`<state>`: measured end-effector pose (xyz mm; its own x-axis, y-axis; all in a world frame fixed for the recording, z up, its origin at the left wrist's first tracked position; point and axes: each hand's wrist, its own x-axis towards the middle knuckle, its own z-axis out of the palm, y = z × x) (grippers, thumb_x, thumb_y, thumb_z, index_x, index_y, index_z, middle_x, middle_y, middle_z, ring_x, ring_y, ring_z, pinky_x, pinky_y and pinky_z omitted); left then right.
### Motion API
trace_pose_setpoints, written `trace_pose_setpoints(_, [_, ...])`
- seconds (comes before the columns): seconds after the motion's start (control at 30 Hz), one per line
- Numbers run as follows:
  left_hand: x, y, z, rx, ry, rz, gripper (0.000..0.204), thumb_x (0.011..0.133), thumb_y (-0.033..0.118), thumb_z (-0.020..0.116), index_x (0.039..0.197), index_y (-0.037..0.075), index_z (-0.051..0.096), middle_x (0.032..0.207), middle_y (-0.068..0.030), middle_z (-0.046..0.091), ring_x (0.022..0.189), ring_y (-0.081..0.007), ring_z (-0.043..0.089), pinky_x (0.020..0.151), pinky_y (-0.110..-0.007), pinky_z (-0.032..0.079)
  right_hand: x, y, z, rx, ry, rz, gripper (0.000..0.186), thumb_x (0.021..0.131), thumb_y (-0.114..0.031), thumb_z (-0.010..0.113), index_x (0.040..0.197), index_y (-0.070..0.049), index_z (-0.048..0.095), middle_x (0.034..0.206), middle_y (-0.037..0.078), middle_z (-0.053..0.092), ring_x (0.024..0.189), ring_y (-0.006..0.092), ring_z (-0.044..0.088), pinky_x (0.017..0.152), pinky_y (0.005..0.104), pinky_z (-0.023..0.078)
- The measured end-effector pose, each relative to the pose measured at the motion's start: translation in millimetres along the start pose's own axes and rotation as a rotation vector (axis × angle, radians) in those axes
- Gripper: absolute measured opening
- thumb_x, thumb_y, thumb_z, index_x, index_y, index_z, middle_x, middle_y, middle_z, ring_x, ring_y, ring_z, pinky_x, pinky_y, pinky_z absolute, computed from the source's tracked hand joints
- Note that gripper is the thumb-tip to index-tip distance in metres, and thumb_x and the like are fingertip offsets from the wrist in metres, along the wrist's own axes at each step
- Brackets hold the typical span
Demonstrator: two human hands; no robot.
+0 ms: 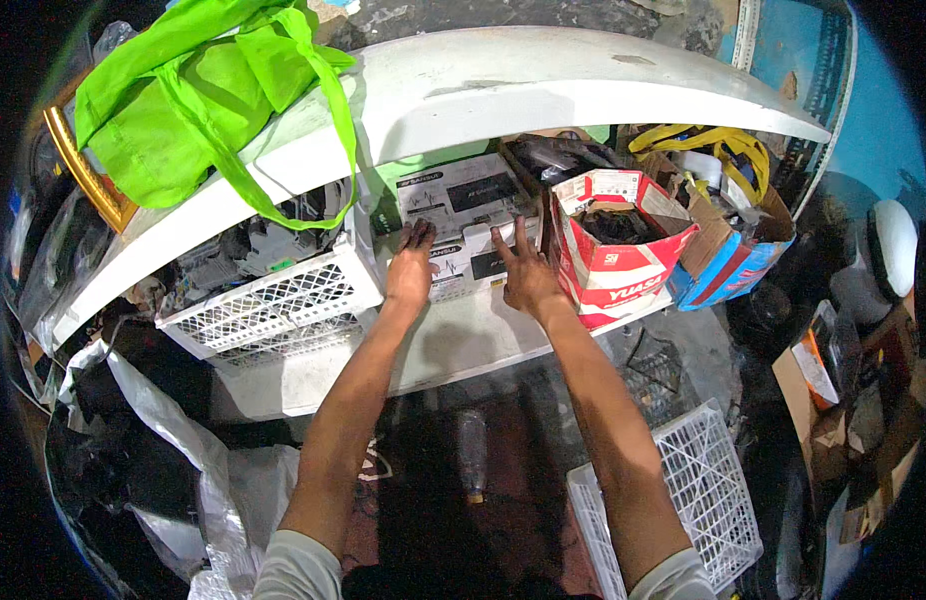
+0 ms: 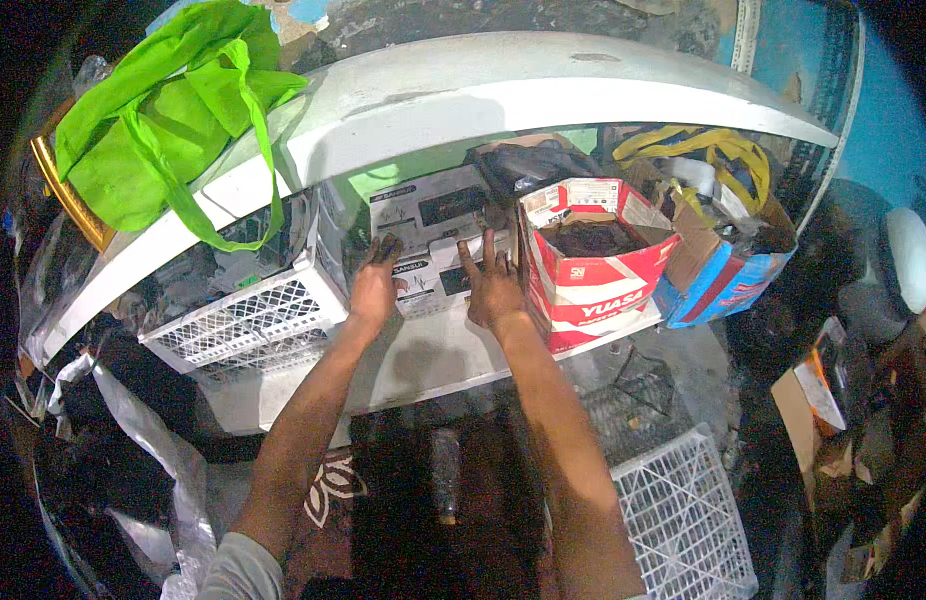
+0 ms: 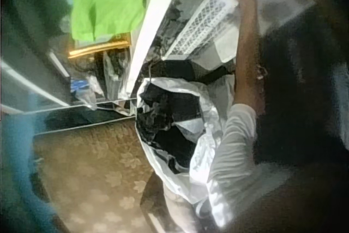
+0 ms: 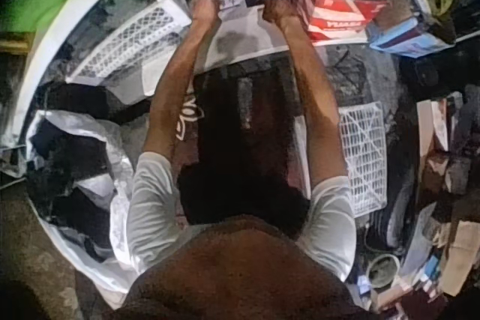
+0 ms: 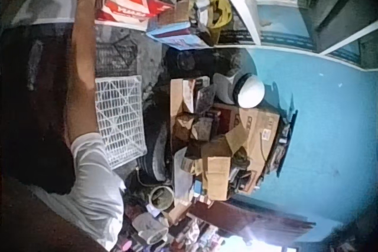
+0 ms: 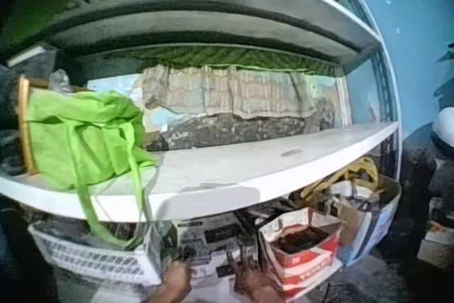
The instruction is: The person picks up mechanical parts from boxes, places them into bags, and moves a boxed electronic item onto a shelf.
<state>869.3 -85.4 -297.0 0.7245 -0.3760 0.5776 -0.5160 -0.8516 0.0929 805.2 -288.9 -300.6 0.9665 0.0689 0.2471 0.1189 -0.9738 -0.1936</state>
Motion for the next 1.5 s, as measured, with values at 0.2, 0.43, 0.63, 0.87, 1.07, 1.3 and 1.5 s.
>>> trace_pose_setpoints(0.2, [25, -17, 20, 0.04, -0.023, -0.136, 0.067, 0.062, 0.005, 0.074, 0.124, 0.011, 0.05, 0.134, -0.0146, 0.043, 0.12, -0.0331, 0.045, 0.092, -0.04, 0.046, 42, 7, 25, 0.027, 0.086, -0.02, 0.087, 0.073, -0.009, 0.053, 0.146, -0.021, 0.008, 0.147, 0.026, -0.009, 0.127, 0.0439, 0.034, 0.097, 0.0429, 0.042])
trace_pose_setpoints(0.43, [36, -12, 16, 0.11, -0.086, -0.182, 0.065, 0.064, 0.003, 0.072, 0.125, 0.012, 0.049, 0.132, -0.0132, 0.047, 0.127, -0.0289, 0.039, 0.088, -0.036, 0.05, 40, 6, 16, 0.077, 0.046, -0.005, 0.086, 0.073, -0.012, 0.055, 0.146, -0.02, 0.01, 0.148, 0.022, -0.011, 0.126, 0.0425, 0.036, 0.098, 0.0471, 0.04])
trace_pose_setpoints(0.63, [25, -7, 1, 0.458, -0.12, 0.127, 0.063, 0.074, 0.021, 0.068, 0.129, 0.007, 0.043, 0.14, -0.0195, 0.034, 0.13, -0.0316, 0.033, 0.104, -0.052, 0.028, -20, -4, 78, 0.406, -0.297, -0.106, 0.077, 0.07, -0.007, 0.048, 0.142, -0.009, 0.021, 0.14, 0.026, 0.029, 0.123, 0.0349, 0.042, 0.102, 0.0412, 0.036])
trace_pose_setpoints(0.87, [-121, 112, 0, -0.588, -0.579, 0.059, 0.052, 0.082, 0.025, 0.062, 0.125, 0.004, 0.042, 0.116, -0.0212, 0.055, 0.114, -0.0331, 0.05, 0.101, -0.048, 0.032, -183, 65, 125, 0.506, -0.748, -0.258, 0.048, 0.08, -0.015, 0.049, 0.127, -0.003, 0.046, 0.118, 0.022, 0.055, 0.11, 0.0341, 0.053, 0.091, 0.0427, 0.043])
trace_pose_setpoints(1.07, [-199, 158, -17, -0.714, -1.119, 0.26, 0.056, 0.085, 0.035, 0.059, 0.127, 0.004, 0.041, 0.114, -0.0212, 0.057, 0.109, -0.0329, 0.055, 0.089, -0.044, 0.044, -294, 101, 48, 0.453, -0.809, 0.228, 0.039, 0.077, -0.024, 0.053, 0.108, -0.002, 0.059, 0.102, 0.023, 0.062, 0.094, 0.0368, 0.061, 0.079, 0.0467, 0.049])
trace_pose_setpoints(1.3, [-194, 132, -228, -0.349, -1.363, 0.058, 0.046, 0.086, 0.036, 0.056, 0.119, 0.004, 0.054, 0.112, -0.019, 0.059, 0.105, -0.0346, 0.055, 0.09, -0.042, 0.043, -417, -75, -140, 0.694, -0.48, 0.659, 0.023, 0.079, -0.017, 0.053, 0.092, -0.003, 0.066, 0.09, 0.015, 0.066, 0.078, 0.0272, 0.063, 0.068, 0.0398, 0.049])
trace_pose_setpoints(1.5, [-136, 171, -388, -0.539, -1.557, 0.175, 0.039, 0.087, 0.03, 0.057, 0.113, 0.002, 0.058, 0.103, -0.0162, 0.063, 0.099, -0.0289, 0.058, 0.086, -0.039, 0.045, -579, -151, -318, 0.655, -0.558, 1.199, 0.021, 0.082, -0.017, 0.052, 0.09, -0.003, 0.066, 0.087, 0.015, 0.066, 0.074, 0.0252, 0.063, 0.063, 0.037, 0.049])
